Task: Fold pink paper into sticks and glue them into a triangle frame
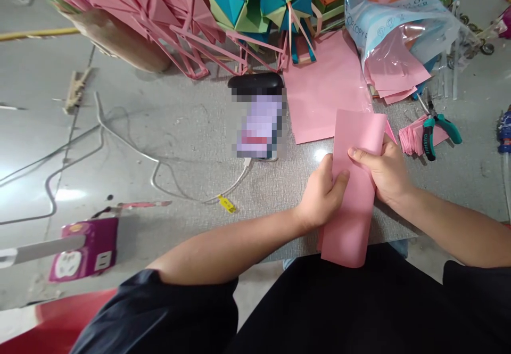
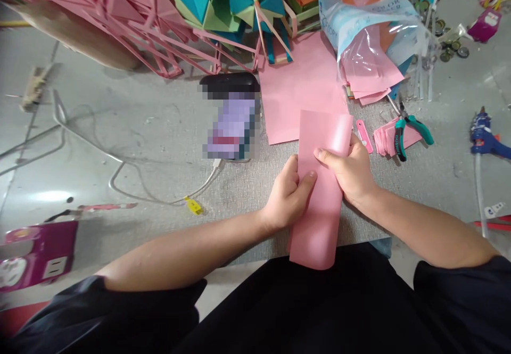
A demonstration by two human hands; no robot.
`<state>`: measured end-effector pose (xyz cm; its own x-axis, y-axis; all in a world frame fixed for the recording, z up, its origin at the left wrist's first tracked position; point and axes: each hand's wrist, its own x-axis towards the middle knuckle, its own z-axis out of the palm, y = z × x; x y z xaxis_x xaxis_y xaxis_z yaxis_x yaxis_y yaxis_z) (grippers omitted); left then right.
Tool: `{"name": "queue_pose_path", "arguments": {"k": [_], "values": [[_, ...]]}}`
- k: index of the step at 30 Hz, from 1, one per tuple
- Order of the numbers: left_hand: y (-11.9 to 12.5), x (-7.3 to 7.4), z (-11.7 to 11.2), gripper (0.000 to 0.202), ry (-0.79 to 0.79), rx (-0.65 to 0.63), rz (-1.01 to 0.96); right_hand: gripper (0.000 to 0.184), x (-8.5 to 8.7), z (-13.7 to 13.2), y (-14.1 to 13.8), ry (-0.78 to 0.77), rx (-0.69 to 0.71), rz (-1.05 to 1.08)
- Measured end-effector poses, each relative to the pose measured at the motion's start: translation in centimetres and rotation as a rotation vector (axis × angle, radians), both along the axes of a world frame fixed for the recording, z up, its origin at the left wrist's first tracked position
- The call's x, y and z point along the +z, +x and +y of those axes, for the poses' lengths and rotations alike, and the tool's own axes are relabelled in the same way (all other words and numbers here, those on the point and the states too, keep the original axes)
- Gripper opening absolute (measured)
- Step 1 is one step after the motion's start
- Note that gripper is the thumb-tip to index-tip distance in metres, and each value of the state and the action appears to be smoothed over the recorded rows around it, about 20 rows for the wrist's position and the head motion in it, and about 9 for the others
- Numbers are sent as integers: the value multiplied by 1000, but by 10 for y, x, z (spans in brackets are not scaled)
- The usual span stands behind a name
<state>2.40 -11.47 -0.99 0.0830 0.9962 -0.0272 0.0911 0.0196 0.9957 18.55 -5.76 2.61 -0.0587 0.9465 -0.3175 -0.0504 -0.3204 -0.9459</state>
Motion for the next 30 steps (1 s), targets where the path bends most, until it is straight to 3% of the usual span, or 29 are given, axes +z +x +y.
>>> {"name": "queue_pose_path", "arguments": {"k": [11,16,21,24,30], "values": [[-4,-3,-1,22,-45,11,-162,47,12,6,3,-71,-9,82],[-8,-2,-3,23,-75,-6,-82,36,4,24,13,8,-90,123],[-9,-1,-4,24,-89,-25,-45,40,-8,37,25,127,-145,10],[-8,0,2,28,-98,-45,-111,44,-10,35,24,104,-134,-3],[-7,3,32,35,25,34,-180,48,-2,19,11,37,-68,0]]}}
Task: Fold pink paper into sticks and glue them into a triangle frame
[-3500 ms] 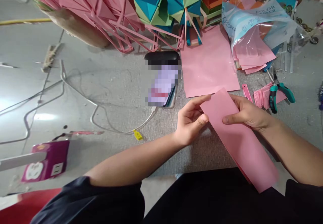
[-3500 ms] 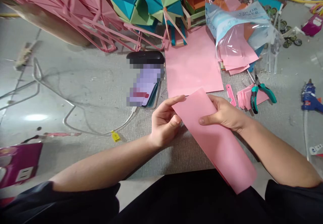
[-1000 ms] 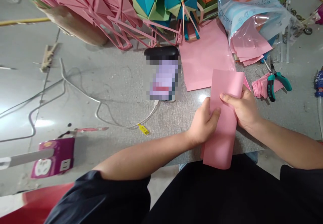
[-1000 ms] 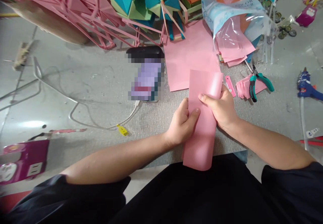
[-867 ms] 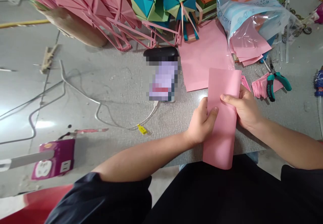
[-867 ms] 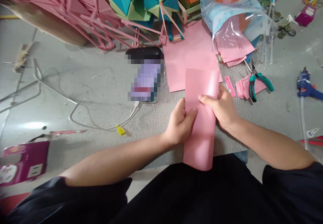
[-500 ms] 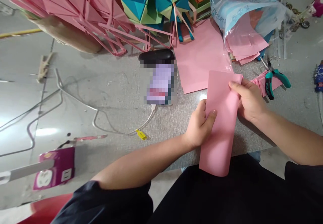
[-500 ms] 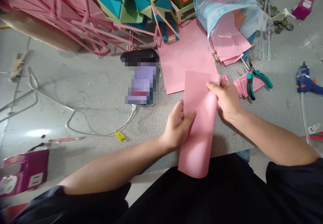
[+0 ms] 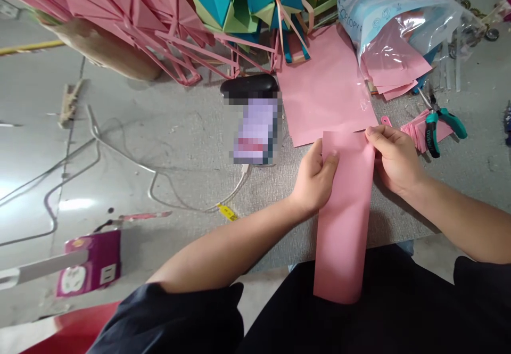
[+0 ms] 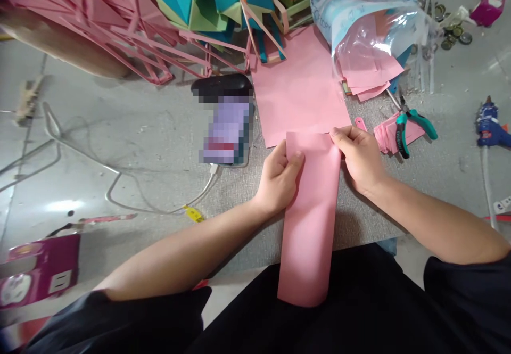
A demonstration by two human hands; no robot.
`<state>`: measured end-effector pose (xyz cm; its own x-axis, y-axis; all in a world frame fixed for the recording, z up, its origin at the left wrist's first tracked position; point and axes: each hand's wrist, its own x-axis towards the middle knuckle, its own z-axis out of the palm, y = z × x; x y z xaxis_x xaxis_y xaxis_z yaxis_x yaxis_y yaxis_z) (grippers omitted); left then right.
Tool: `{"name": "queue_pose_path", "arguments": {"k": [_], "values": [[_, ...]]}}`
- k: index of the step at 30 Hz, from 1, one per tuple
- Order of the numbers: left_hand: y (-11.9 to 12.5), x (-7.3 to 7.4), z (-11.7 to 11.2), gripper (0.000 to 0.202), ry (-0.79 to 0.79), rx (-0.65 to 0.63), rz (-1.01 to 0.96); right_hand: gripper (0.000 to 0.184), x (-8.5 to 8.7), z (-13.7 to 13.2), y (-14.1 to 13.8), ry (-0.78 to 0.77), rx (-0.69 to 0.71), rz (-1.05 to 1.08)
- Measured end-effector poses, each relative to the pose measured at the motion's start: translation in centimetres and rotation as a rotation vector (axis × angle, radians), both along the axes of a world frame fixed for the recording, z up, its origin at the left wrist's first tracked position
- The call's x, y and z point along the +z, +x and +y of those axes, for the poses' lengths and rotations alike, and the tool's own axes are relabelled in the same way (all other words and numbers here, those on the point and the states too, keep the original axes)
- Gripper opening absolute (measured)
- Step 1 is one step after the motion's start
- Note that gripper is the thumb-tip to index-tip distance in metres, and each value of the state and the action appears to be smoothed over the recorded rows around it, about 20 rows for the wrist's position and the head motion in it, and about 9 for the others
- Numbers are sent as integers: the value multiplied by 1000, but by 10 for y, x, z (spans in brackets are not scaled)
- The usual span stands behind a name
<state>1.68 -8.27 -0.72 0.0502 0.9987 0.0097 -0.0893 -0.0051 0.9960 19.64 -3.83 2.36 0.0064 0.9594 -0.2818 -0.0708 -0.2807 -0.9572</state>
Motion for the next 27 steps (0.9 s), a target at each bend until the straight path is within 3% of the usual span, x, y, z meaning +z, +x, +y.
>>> {"name": "queue_pose_path", "arguments": {"k": [4,9,16,21,27], "values": [[-2,-1,6,50,5,-38,-74,46,4,-2,-3,-38,8,51],[-3,-5,3,51,26,12,-67,50,6,1,1,-80,122,51],[-3,-6,3,48,27,39,-63,59,6,3,6,62,153,-133],[-6,-4,4,43,36,51,-20,39,10,8,10,107,197,-175],[-9,-4,7,40,20,57,-30,36,11,11,12,-48,253,-156]]}}
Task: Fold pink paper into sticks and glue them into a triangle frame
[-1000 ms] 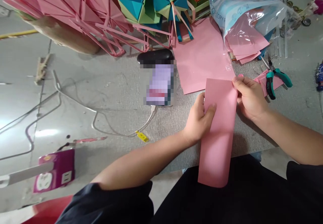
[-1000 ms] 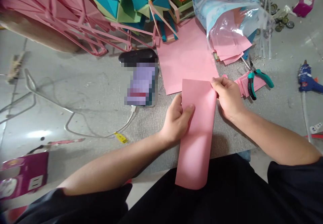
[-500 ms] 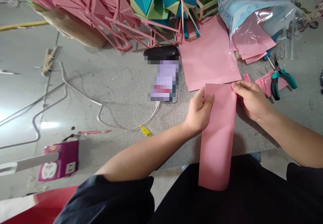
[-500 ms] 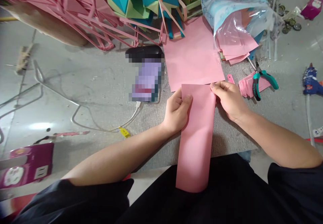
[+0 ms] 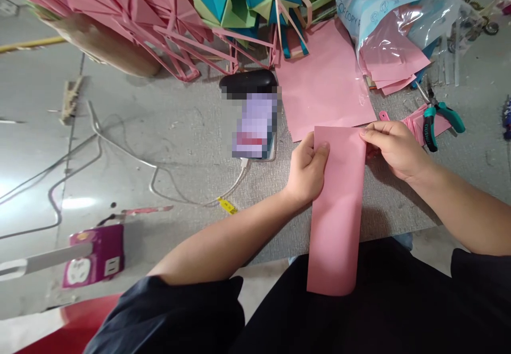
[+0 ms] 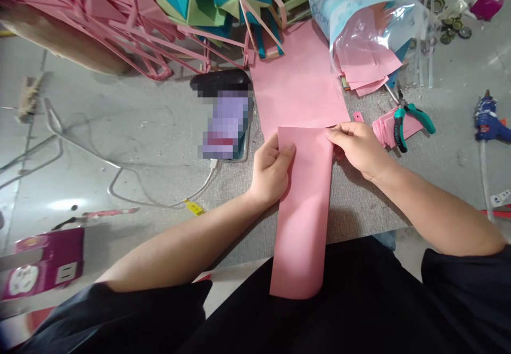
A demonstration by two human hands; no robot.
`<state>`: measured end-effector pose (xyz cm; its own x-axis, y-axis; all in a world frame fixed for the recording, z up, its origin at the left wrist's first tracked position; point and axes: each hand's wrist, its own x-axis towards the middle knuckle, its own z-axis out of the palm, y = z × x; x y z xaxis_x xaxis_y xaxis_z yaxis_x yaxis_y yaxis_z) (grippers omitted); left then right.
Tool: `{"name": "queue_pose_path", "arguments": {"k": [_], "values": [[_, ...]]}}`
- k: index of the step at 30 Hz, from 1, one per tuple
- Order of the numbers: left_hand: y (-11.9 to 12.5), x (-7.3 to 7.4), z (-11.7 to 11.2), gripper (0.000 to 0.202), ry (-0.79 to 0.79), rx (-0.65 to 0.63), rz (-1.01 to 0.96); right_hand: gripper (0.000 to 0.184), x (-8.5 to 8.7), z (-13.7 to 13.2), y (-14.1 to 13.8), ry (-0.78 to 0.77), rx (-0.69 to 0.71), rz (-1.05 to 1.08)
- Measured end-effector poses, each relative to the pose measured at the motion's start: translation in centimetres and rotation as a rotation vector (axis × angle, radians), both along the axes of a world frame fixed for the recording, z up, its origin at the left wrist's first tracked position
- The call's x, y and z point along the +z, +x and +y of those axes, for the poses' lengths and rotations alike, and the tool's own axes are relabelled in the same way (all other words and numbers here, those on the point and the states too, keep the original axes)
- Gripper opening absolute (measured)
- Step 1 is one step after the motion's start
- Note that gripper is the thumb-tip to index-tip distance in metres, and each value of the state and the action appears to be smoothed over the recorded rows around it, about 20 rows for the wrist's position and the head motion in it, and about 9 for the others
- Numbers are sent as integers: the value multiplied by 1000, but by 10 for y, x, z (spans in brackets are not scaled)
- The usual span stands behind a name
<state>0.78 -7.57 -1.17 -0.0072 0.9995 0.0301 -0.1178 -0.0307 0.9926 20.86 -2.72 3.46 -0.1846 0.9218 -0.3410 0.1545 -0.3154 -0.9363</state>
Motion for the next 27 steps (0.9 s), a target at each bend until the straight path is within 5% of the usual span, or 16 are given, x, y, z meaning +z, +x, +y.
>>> {"name": "queue_pose_path", "arguments": {"k": [5,14,27], "values": [[-1,-2,1,39,-11,-1,-6,47,-5,2,3,220,40,-122],[-1,-2,0,38,-24,7,-37,49,1,-2,3,370,198,-272],[0,-2,2,36,-62,-14,-139,50,2,-2,2,174,242,-177]]}}
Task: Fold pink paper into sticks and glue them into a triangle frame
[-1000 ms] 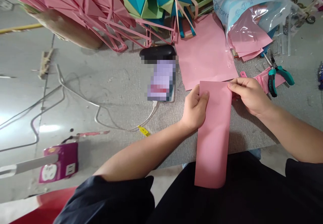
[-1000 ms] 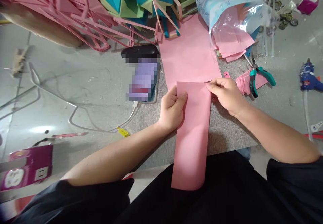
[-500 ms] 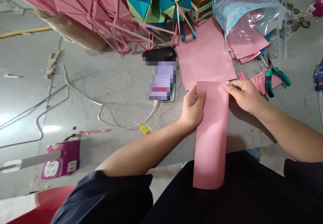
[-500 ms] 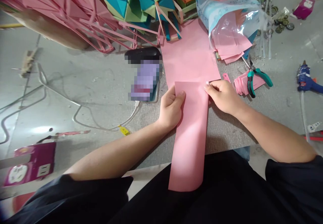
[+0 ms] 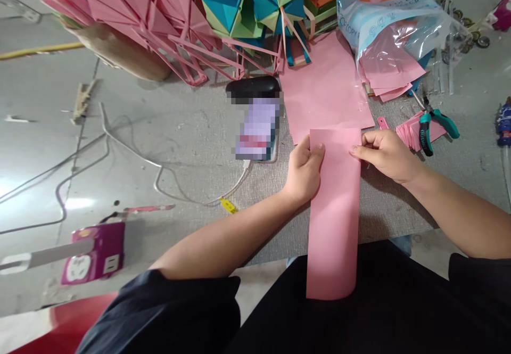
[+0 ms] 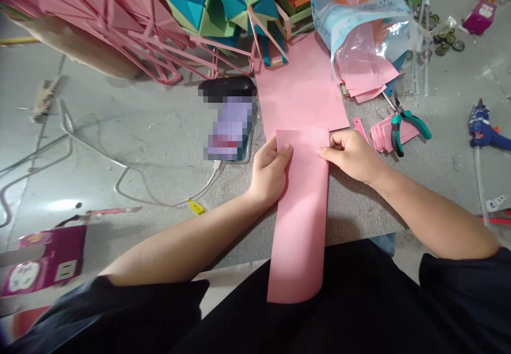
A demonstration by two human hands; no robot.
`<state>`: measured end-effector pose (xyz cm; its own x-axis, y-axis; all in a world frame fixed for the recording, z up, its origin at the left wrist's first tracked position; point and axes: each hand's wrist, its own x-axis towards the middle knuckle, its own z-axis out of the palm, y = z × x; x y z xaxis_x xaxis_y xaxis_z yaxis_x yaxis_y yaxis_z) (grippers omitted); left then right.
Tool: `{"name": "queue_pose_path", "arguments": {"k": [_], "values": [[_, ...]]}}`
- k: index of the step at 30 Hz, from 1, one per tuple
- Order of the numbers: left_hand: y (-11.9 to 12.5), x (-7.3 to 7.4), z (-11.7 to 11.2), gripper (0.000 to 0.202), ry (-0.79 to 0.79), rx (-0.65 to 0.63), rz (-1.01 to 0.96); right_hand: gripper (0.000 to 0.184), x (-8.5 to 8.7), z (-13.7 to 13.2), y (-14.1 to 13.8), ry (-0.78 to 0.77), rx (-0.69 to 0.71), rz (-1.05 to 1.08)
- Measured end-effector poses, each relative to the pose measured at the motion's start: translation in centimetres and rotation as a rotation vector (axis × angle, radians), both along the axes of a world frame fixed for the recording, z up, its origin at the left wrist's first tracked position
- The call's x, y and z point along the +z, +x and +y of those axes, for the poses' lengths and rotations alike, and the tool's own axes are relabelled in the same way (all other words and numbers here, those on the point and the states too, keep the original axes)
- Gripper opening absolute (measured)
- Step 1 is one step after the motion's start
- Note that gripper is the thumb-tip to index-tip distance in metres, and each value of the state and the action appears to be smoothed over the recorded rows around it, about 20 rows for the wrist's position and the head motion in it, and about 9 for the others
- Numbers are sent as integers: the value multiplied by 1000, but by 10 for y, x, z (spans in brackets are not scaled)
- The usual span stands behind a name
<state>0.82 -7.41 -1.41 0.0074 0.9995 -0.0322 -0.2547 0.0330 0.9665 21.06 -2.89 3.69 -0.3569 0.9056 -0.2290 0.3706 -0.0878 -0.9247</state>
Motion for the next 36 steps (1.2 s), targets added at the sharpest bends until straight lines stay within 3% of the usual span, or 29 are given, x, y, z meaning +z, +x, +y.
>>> {"name": "queue_pose_path", "arguments": {"k": [8,14,21,25,30,36], "values": [[0,2,0,39,-8,-21,-23,56,5,3,4,-189,87,60],[0,3,-1,41,31,-71,29,61,-1,8,5,68,-41,45],[0,3,-2,44,38,-68,61,71,-8,13,3,112,-116,117],[1,1,-1,42,42,-25,31,76,-4,8,1,81,-44,119],[2,1,0,44,15,-6,-9,68,0,1,1,-7,33,12],[1,1,3,40,28,52,-22,67,1,0,1,127,94,-55]]}}
